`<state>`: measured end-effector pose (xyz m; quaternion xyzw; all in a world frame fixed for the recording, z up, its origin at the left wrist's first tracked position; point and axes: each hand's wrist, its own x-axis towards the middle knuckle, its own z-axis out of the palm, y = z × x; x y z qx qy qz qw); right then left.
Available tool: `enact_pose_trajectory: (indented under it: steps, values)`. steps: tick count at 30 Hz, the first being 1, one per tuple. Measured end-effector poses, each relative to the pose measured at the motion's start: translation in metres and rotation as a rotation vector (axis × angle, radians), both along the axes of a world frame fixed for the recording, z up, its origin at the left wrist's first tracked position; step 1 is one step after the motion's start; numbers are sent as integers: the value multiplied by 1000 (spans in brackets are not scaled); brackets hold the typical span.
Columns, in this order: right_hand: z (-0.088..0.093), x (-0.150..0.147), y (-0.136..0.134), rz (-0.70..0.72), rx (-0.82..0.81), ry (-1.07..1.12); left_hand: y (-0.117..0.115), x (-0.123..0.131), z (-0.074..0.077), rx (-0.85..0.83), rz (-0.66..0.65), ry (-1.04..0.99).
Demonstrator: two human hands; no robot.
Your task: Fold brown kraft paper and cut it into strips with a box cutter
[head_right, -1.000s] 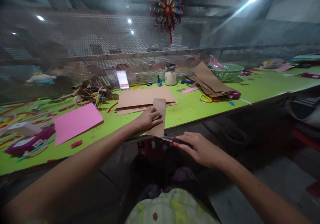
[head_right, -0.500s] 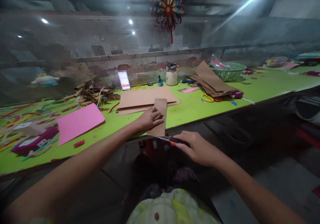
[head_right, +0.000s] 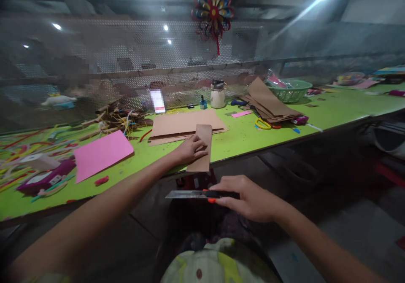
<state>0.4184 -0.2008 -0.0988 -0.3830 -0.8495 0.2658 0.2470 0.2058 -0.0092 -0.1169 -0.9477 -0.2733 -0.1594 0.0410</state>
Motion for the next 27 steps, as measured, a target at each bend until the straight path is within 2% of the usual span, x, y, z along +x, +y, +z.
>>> enact_pose_trajectory:
  steps: [2,4,6,8,11,13,16,18,20,21,23,27]
  values:
    - [4,9,10,-87,28,53,-1,-1,0,3,-12,-4]
    - [5,26,35,-239,99,108,-2,-2,1,4,-22,-20]
    - [3,46,74,-437,204,104,-4,-3,3,-3,-25,-46]
    - [2,66,120,-638,327,-49,-6,-5,5,-17,-33,-58]
    - [1,86,178,-718,396,-144,-6,-7,7,-41,-58,-62]
    - [0,90,198,-716,422,-182,-6,-8,7,-59,-60,-86]
    - [-1,77,191,-664,463,-223,-3,-8,4,-106,-51,-134]
    - [-1,56,166,-488,469,-235,0,-8,1,-143,-45,-162]
    - [-1,32,137,-36,426,-233,2,-8,-2,-173,-44,-185]
    - [-3,20,125,102,399,-247,2,-7,-2,-185,-44,-196]
    - [-10,1,107,150,435,-226,3,-7,-3,-206,-48,-217]
    - [-31,-16,102,59,582,-103,1,-6,0,-296,-51,-296]
